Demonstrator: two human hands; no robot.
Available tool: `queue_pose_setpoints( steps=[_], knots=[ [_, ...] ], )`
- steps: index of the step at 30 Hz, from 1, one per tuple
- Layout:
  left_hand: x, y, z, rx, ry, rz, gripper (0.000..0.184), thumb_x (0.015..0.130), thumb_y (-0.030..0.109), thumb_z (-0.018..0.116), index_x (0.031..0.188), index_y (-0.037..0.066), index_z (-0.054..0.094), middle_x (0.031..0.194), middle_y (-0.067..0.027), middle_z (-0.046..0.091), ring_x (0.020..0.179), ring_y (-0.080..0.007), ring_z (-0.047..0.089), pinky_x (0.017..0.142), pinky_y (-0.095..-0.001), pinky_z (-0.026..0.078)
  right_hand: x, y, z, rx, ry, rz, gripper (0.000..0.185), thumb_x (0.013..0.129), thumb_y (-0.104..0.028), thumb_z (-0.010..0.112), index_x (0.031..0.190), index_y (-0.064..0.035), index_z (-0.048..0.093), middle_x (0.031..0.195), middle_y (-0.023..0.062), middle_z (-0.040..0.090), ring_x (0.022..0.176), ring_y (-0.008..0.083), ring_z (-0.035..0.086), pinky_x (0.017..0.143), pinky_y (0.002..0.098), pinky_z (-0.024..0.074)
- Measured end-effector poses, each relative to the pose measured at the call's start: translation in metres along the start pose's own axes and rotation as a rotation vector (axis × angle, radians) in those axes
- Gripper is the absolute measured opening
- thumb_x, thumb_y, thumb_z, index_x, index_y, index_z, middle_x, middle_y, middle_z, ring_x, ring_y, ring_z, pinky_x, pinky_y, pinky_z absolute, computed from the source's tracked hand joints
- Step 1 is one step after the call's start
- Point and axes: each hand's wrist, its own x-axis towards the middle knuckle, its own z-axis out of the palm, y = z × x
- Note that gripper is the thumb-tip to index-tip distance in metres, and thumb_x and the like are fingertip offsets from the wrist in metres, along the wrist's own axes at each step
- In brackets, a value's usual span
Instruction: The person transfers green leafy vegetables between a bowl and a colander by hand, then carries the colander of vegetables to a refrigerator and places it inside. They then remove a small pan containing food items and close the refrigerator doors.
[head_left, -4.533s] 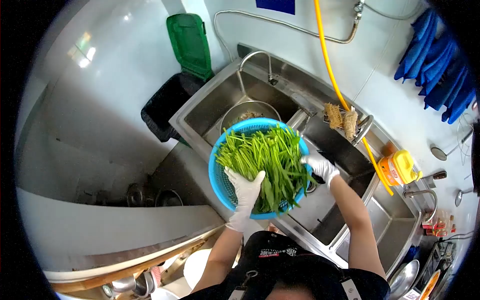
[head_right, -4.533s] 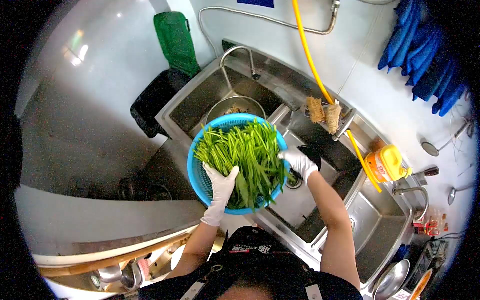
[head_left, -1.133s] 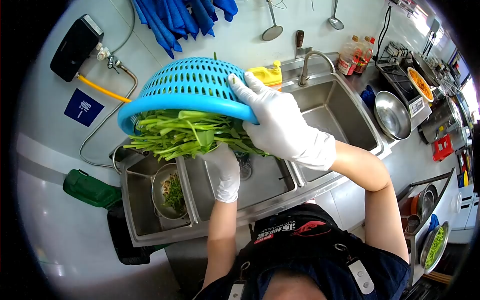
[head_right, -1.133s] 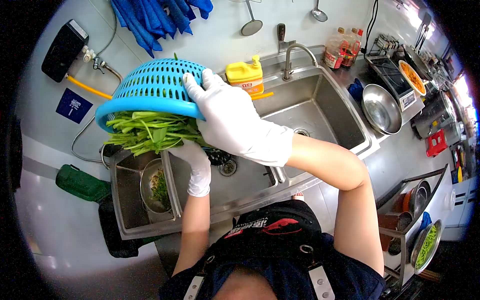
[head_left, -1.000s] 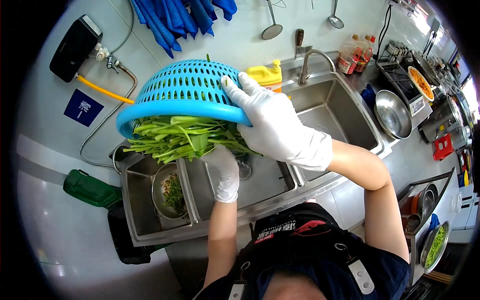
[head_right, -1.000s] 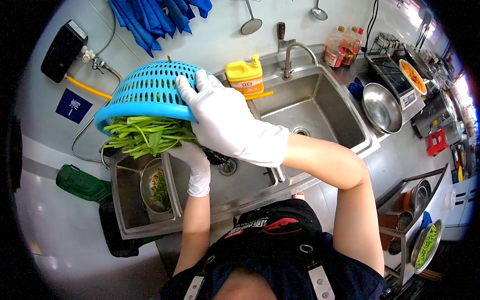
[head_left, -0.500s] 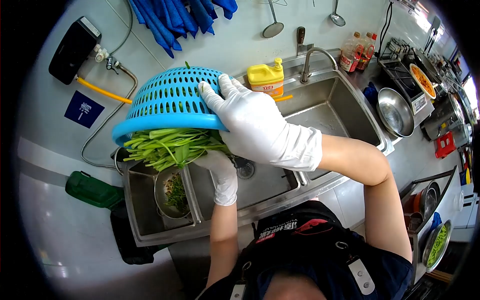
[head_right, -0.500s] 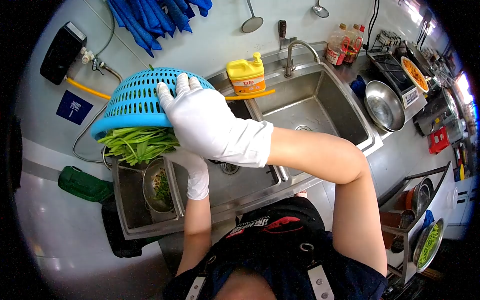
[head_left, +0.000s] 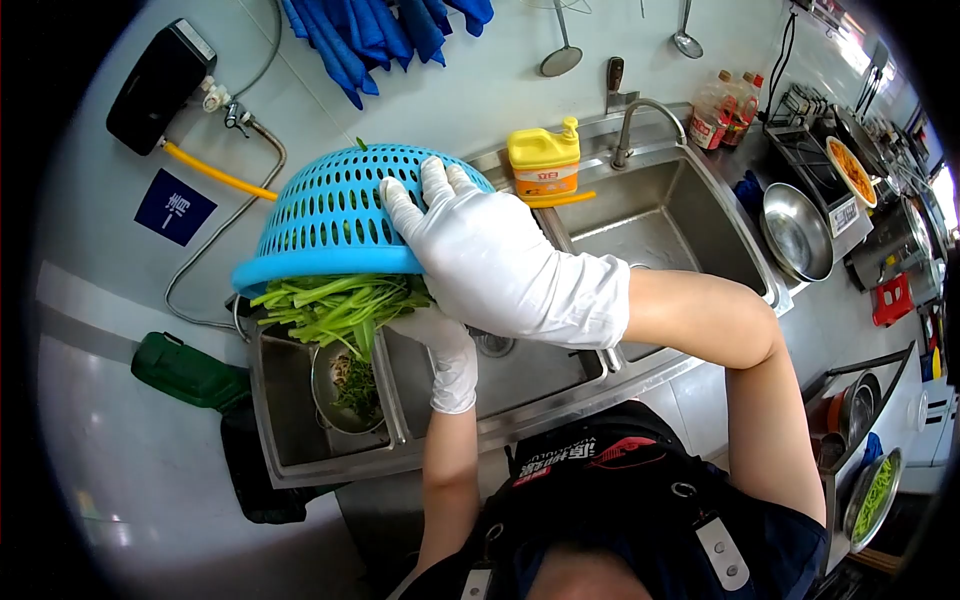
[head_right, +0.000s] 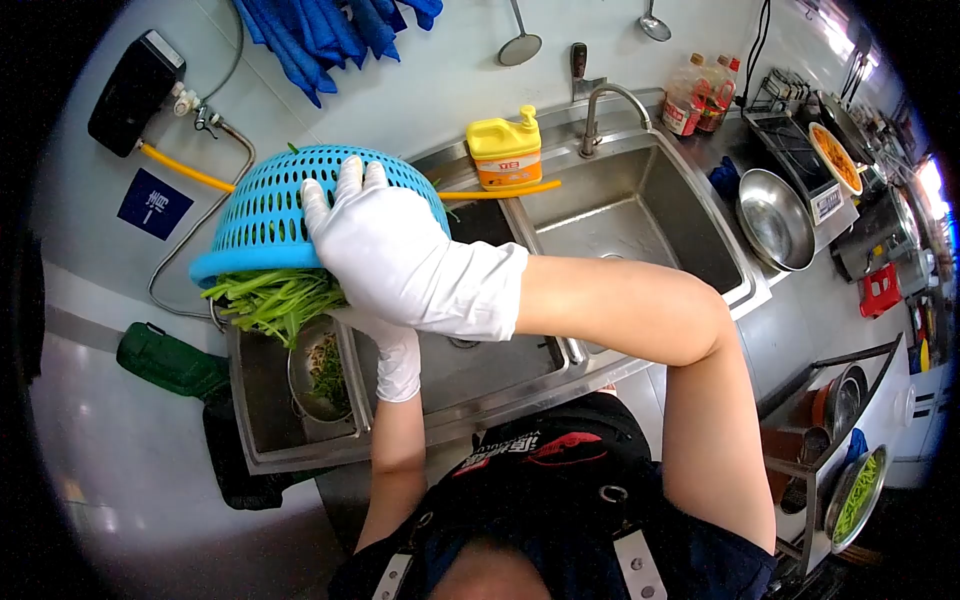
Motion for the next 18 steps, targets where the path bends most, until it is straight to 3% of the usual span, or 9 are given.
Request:
queue_pose_setpoints(
  steps=[4,12,18],
  knots=[
    [0.002,0.002,-0.006,-0.008,0.01,-0.002,0.059,0.093,0.016,0.052,0.14,0.005,0.019,0.14,-0.0158,0.033,0.123,-0.0281,0.042,0.104,-0.044,0.038,0.001,-0.006,0.003,-0.024,0.004,-0.009,0.058,0.068,-0.011,0.06,0.121,0.0083,0.049,0.11,0.0386,0.051,0.094,0.0467,0.059,0.075,0.0427,0.053],
    [-0.002,0.004,-0.02,0.0,0.052,0.007,0.063,0.091,0.014,0.056,0.14,0.005,0.018,0.14,-0.0167,0.032,0.123,-0.028,0.042,0.104,-0.0439,0.037,0.004,-0.011,0.013,0.036,-0.017,0.014,0.056,0.068,-0.011,0.06,0.117,0.0114,0.05,0.098,0.0339,0.055,0.088,0.0438,0.06,0.072,0.0417,0.0523],
    [0.0,-0.009,-0.05,0.103,0.104,0.009,0.061,0.086,0.006,0.061,0.134,0.0,0.024,0.135,-0.0205,0.038,0.119,-0.0277,0.046,0.101,-0.0422,0.039,0.003,-0.014,0.023,0.029,-0.059,0.029,0.054,0.068,-0.01,0.058,0.117,0.0122,0.05,0.095,0.0325,0.056,0.086,0.0421,0.06,0.07,0.0409,0.0524]
  ],
)
